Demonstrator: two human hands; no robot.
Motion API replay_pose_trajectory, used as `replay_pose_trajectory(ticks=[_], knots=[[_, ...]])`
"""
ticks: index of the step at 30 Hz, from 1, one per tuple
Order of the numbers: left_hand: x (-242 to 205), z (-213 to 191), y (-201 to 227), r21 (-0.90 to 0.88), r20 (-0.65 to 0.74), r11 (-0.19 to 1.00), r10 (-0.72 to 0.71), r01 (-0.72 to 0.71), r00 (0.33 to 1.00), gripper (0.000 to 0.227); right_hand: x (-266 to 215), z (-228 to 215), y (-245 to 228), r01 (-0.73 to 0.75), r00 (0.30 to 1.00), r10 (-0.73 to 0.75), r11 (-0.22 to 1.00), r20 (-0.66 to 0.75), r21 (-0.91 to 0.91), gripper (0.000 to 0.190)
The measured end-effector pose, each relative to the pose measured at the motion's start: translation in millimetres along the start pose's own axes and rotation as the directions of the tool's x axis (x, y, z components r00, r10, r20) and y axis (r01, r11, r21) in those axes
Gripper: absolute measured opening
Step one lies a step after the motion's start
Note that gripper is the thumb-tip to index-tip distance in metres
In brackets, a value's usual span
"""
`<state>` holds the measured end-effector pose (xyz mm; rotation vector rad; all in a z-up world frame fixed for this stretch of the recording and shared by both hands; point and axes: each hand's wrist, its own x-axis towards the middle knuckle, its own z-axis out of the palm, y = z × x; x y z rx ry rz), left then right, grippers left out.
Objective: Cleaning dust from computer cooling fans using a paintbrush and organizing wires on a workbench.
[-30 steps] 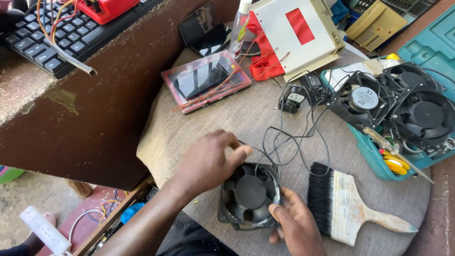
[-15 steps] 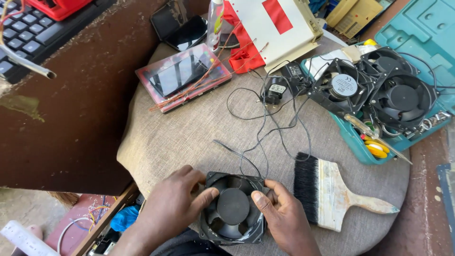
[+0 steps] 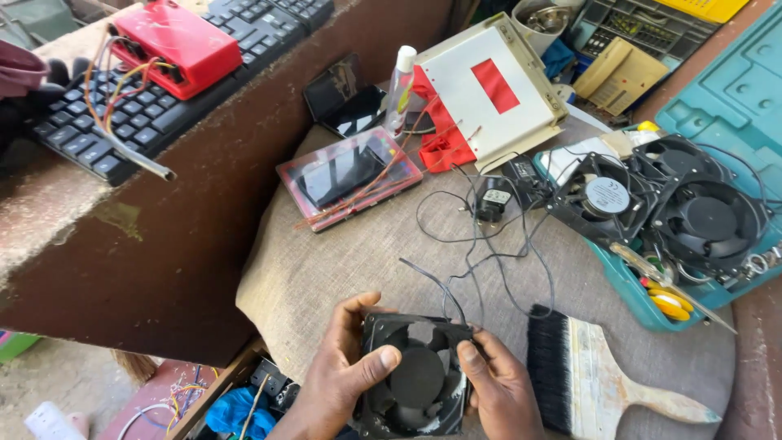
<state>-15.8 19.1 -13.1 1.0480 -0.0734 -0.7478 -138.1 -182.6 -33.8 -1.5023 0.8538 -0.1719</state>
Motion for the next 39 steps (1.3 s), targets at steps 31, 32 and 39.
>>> replay_pose_trajectory(ticks=[31, 32, 39], knots=[[22, 13, -14, 0.061, -0.029, 0.98, 0.189, -0.187, 0.982, 0.089, -41, -128, -28, -0.614, 0.637, 0.163, 0.698, -0.753, -0.368, 0.1], [22, 17, -13, 0.014, -0.005, 0.989, 0.146, -0.146, 0.989, 0.091, -36, -119, -29, -0.537, 0.659, 0.101, 0.757, -0.746, -0.372, 0.11], [24, 18, -14, 0.002, -0.07, 0.995, 0.098, -0.098, 0.993, 0.056, -7, -140, 51, 0.314, 0.713, -0.181, 0.946, -0.678, 0.077, 0.065]])
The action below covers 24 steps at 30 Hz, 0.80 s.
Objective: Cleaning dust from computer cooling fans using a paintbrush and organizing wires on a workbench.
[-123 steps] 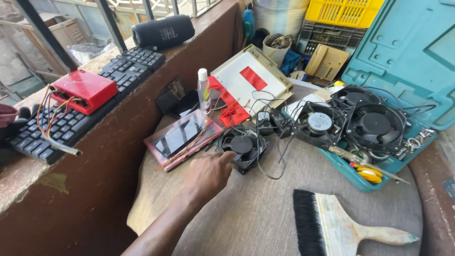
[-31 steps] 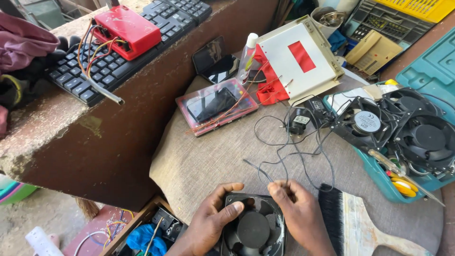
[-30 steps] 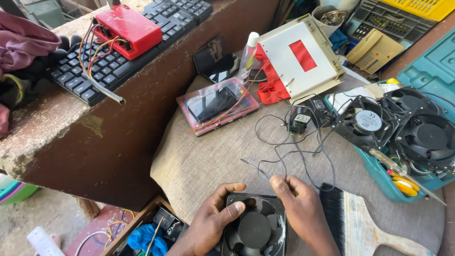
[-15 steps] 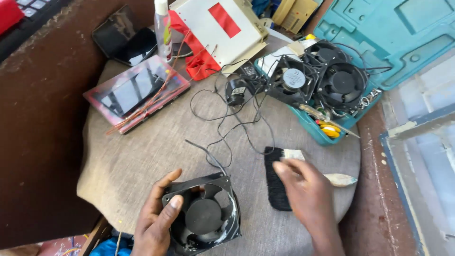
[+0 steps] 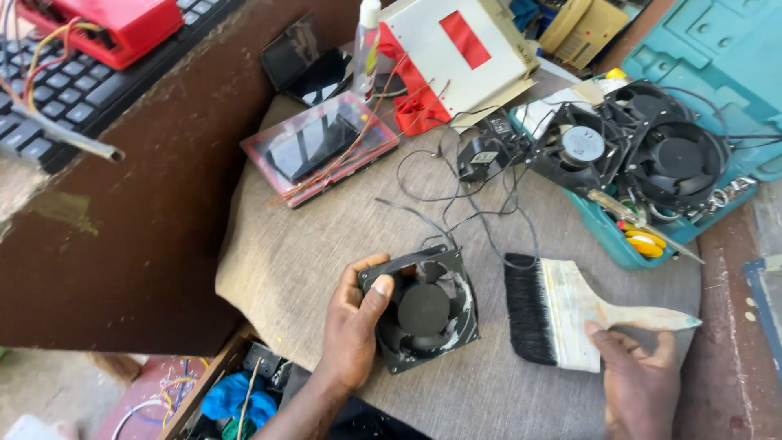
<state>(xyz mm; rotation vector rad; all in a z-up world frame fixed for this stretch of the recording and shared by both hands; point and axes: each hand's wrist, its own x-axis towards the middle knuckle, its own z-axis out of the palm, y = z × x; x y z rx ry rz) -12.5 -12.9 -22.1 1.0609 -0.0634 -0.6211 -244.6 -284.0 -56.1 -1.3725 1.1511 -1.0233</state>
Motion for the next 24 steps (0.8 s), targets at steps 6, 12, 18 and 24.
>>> replay_pose_trajectory(ticks=[6, 12, 18, 24], knots=[[-1, -1, 0, -0.017, 0.028, 1.0, -0.017, 0.017, 0.999, 0.051, -24, 9, -42, -0.24, 0.97, 0.22, 0.913, -0.1, -0.33, 0.059], [-3, 2, -1, 0.021, 0.031, 0.999, 0.047, -0.047, 0.998, 0.055, -27, 27, -59, -0.176, 0.976, 0.129, 0.942, -0.176, -0.287, 0.088], [-7, 6, 8, 0.122, -0.007, 0.992, -0.014, 0.015, 1.0, 0.059, -35, 55, -63, -0.372, 0.928, 0.369, 0.925, 0.057, 0.072, 0.041], [-6, 2, 4, 0.129, 0.014, 0.992, 0.008, -0.009, 1.0, 0.056, -39, 79, -65, -0.26, 0.963, 0.259, 0.966, 0.072, -0.002, 0.026]])
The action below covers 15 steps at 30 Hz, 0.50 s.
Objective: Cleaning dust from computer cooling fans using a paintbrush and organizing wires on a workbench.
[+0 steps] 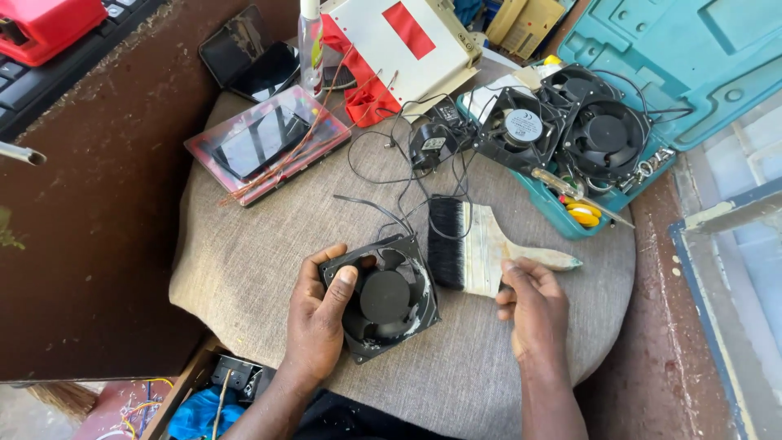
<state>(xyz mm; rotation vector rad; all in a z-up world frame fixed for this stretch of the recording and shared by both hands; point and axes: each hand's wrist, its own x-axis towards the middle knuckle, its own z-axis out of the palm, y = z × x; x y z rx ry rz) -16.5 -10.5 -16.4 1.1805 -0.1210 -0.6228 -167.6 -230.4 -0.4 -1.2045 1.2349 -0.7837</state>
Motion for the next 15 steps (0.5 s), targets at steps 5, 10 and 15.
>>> replay_pose_trajectory(ticks=[5, 10, 15], knots=[[2, -3, -8, -0.041, 0.044, 0.998, 0.051, -0.049, 0.998, 0.056, 55, -54, 18, 0.587, 0.735, -0.652, 0.473, 0.187, -0.657, 0.048], [4, -5, -11, -0.007, 0.023, 0.999, 0.047, -0.047, 0.999, 0.052, 101, -73, 25, 0.511, 0.808, -0.385, 0.081, 0.446, -0.856, 0.079], [5, -1, -7, -0.145, 0.021, 0.989, -0.005, 0.008, 1.0, 0.052, 88, -96, -15, 0.168, 0.985, 0.019, 0.046, 0.169, -0.985, 0.058]])
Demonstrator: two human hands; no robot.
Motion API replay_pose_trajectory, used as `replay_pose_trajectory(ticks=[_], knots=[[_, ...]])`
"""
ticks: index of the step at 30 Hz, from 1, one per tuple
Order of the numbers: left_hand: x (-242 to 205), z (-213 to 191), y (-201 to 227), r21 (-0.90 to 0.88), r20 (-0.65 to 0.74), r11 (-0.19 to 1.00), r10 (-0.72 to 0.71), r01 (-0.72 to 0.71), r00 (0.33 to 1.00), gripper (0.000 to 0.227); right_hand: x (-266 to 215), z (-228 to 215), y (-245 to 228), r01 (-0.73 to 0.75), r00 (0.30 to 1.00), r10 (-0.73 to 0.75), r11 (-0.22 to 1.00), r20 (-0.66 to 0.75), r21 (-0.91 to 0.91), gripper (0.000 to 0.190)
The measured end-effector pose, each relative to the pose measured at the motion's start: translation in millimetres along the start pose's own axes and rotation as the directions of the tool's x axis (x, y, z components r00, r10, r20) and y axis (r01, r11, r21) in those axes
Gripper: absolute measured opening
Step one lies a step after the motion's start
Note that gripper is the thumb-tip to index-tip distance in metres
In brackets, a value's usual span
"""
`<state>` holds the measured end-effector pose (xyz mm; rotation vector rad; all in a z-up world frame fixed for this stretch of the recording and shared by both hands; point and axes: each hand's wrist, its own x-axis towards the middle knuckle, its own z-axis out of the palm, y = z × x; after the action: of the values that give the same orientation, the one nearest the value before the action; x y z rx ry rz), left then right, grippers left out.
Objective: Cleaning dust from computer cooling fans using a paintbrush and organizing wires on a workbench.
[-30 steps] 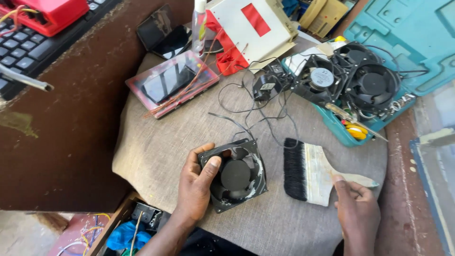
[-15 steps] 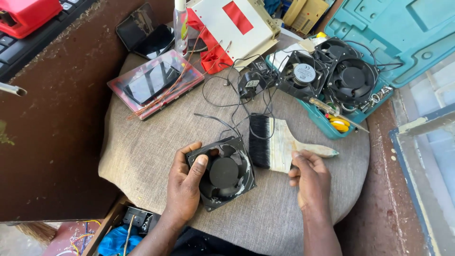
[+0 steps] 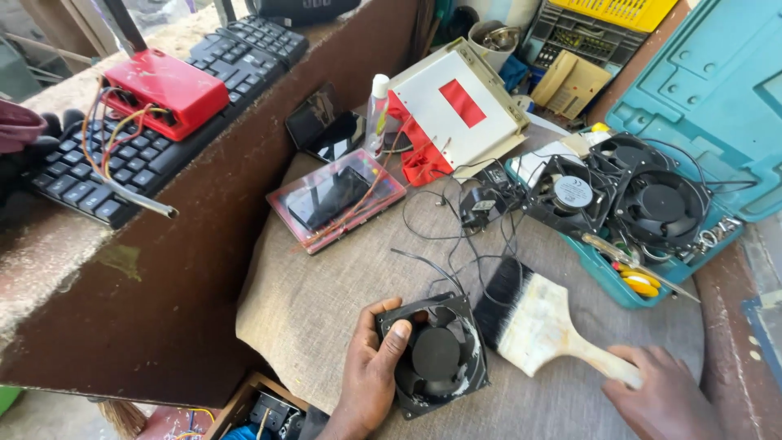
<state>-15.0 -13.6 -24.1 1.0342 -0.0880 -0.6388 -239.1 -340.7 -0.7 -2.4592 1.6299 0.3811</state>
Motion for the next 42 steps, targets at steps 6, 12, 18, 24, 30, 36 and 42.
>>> replay_pose_trajectory(ticks=[6, 12, 18, 24, 30, 36, 42], knots=[[-1, 2, 5, -0.045, 0.004, 0.996, -0.074, 0.074, 0.997, 0.057, 36, 0, 127, -0.135, 0.99, 0.018, 0.39, 0.139, 0.911, 0.049], [5, -8, -10, 0.106, 0.033, 0.988, 0.113, -0.116, 0.993, 0.049, -61, -8, -19, 0.79, 0.585, -0.067, 0.274, -0.808, 0.548, 0.048], [2, -5, -5, 0.094, -0.005, 0.994, 0.06, -0.059, 0.998, 0.053, -109, -17, -86, 0.218, 0.932, 0.177, 0.421, -0.316, 0.88, 0.028], [-1, 6, 4, 0.059, -0.01, 0.998, 0.038, -0.037, 0.999, 0.05, -153, 1, -88, 0.519, 0.785, 0.001, 0.545, -0.619, 0.658, 0.039], [12, -9, -23, 0.053, -0.062, 0.991, 0.124, -0.121, 0.99, 0.044, -185, 16, -126, 0.258, 0.773, -0.577, -0.096, -0.265, 0.961, 0.054], [5, -4, -12, 0.192, -0.037, 0.974, 0.134, -0.124, 0.99, 0.044, -185, -2, -147, 0.679, 0.704, -0.255, 0.518, -0.663, 0.521, 0.041], [7, -9, -16, 0.153, 0.003, 0.979, 0.137, -0.136, 0.991, 0.047, -165, -31, -159, 0.843, 0.457, -0.291, 0.444, -0.841, 0.304, 0.032]])
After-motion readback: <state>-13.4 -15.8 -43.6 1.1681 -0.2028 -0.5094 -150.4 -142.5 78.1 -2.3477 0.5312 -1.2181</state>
